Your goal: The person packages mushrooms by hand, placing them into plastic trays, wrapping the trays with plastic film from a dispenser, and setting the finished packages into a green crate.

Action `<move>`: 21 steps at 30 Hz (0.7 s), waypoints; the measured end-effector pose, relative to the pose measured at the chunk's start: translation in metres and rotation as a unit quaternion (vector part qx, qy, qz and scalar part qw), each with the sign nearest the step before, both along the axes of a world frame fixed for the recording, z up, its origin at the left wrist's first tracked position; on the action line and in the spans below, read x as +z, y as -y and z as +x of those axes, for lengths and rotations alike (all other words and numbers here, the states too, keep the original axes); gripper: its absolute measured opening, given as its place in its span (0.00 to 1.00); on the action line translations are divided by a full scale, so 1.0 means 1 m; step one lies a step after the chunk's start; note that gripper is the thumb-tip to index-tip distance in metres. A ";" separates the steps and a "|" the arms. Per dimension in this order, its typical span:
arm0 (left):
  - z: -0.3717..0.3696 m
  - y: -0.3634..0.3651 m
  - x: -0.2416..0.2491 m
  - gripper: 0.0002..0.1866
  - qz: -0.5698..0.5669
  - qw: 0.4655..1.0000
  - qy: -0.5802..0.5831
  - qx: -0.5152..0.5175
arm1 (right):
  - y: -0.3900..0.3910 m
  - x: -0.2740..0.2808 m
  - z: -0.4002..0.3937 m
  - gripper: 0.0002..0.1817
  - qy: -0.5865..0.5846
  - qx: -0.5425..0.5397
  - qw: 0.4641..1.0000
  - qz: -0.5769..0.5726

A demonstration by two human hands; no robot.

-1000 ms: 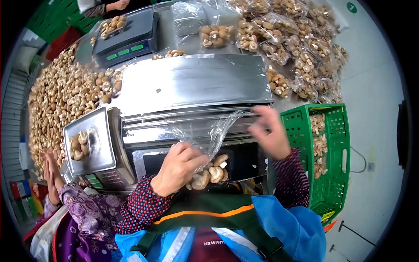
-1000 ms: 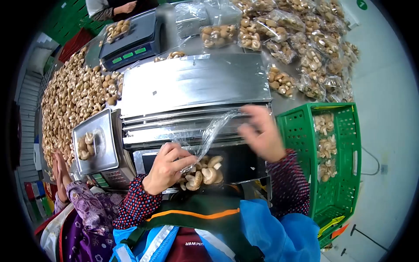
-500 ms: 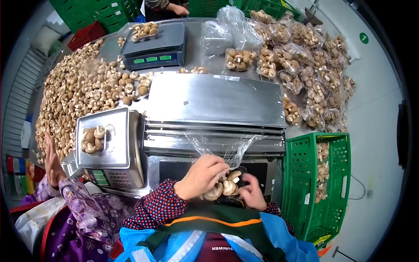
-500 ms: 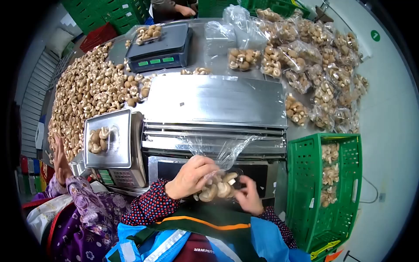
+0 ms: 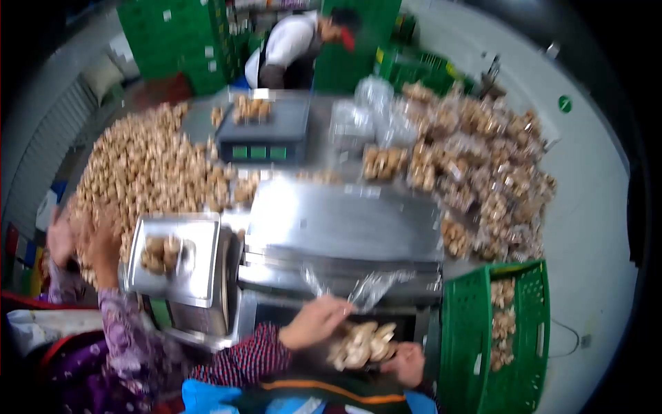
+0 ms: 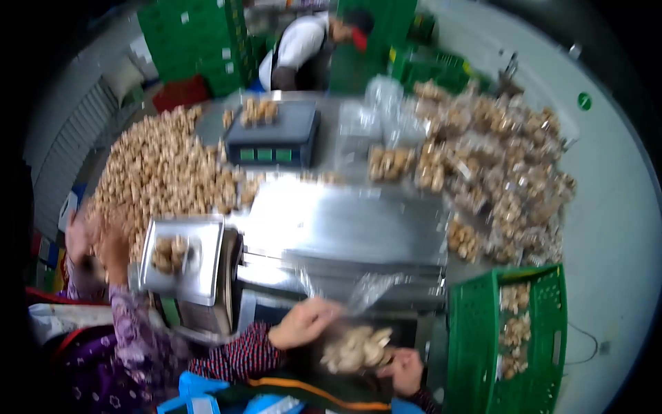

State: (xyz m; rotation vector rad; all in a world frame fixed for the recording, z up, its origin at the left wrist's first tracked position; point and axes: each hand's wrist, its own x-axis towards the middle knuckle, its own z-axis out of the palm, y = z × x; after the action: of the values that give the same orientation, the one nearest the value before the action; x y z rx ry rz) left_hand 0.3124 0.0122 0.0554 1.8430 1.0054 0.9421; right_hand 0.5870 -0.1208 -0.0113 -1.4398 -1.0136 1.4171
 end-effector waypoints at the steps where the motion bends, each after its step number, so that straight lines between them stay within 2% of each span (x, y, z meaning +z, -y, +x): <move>1: 0.000 0.002 -0.002 0.07 -0.001 1.000 -0.015 -0.001 | 0.003 0.015 0.006 0.09 0.008 -0.056 0.998 -0.038; 2: 0.001 0.001 -0.022 0.05 0.090 0.996 -0.009 -0.006 | 0.003 0.020 0.011 0.07 0.048 -0.050 0.997 0.031; 3: 0.001 0.005 -0.042 0.06 0.099 0.995 -0.026 -0.007 | 0.013 0.038 0.019 0.06 0.013 -0.119 0.992 -0.045; 4: 0.001 0.006 -0.045 0.08 0.114 0.991 -0.064 -0.009 | 0.020 0.041 0.028 0.06 0.050 -0.144 0.986 -0.064; 8: 0.007 0.012 -0.067 0.13 0.200 0.970 -0.141 0.004 | 0.041 0.052 0.057 0.05 0.045 -0.239 0.969 -0.041; 11: 0.012 0.019 -0.080 0.16 0.223 0.959 -0.175 0.015 | 0.024 0.087 0.068 0.05 0.047 -0.247 0.968 -0.016; 13: 0.013 0.020 -0.083 0.15 0.224 0.958 -0.179 0.008 | -0.011 0.110 0.064 0.07 0.144 -0.255 0.956 -0.016; 15: 0.011 0.021 -0.081 0.15 0.206 0.963 -0.172 -0.004 | -0.059 0.127 0.050 0.10 0.153 -0.250 0.956 0.007; 16: 0.010 0.024 -0.077 0.15 0.187 0.969 -0.164 -0.012 | -0.089 0.135 0.037 0.12 0.138 -0.236 0.961 0.030; 17: 0.010 0.028 -0.073 0.15 0.169 0.973 -0.156 -0.020 | -0.114 0.130 0.044 0.12 0.116 -0.171 0.978 0.043; 18: 0.012 0.035 -0.083 0.17 0.137 0.987 -0.080 -0.023 | -0.144 0.128 0.030 0.14 0.108 -0.170 0.978 0.054; 21: 0.018 0.055 -0.082 0.19 0.134 0.988 -0.081 -0.015 | -0.218 0.103 -0.003 0.18 0.038 -0.116 0.989 0.078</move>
State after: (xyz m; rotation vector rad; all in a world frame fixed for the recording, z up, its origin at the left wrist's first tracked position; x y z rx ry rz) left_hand 0.3300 -0.0425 -0.0262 2.1813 0.9818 0.9587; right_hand 0.5843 0.0970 0.0912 -1.4527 -0.9483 1.0991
